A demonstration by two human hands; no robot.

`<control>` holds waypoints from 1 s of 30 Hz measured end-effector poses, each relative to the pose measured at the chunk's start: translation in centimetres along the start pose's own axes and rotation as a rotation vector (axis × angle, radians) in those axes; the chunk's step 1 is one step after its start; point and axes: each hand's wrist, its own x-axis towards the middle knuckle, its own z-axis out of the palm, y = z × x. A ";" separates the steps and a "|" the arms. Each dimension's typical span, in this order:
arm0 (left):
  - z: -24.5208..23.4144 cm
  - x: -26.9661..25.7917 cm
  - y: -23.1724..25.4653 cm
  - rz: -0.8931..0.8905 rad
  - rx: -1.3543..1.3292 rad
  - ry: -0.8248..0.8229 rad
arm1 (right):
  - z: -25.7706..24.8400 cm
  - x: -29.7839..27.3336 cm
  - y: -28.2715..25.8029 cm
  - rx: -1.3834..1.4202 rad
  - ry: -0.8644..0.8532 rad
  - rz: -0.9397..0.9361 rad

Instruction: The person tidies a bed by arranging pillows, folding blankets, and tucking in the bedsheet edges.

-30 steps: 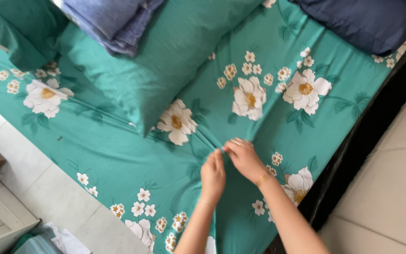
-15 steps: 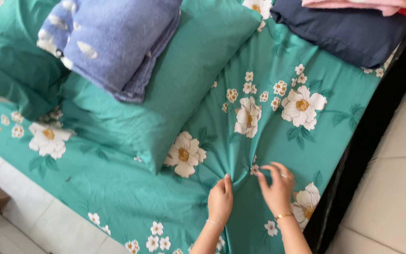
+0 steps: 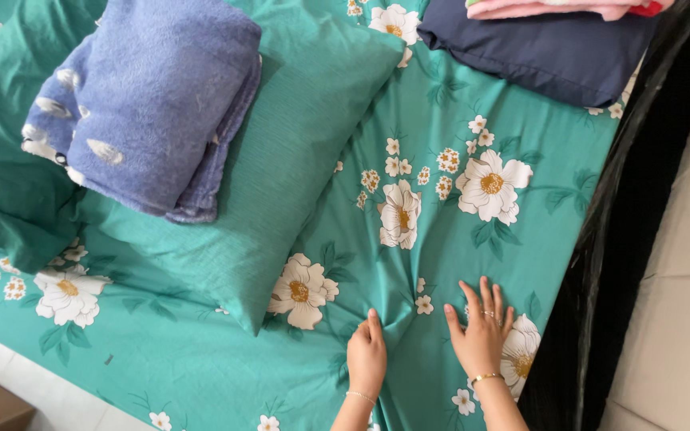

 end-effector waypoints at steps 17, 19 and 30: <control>2.4 -4.0 -0.1 0.498 0.251 0.544 | -0.1 0.1 1.5 0.093 -0.029 -0.595; 3.7 -8.6 -0.8 0.689 0.343 0.720 | -0.9 1.0 1.1 0.145 -0.129 -0.801; 7.2 -15.9 -7.6 0.618 0.476 0.697 | 0.0 0.9 0.0 0.234 -0.240 -0.913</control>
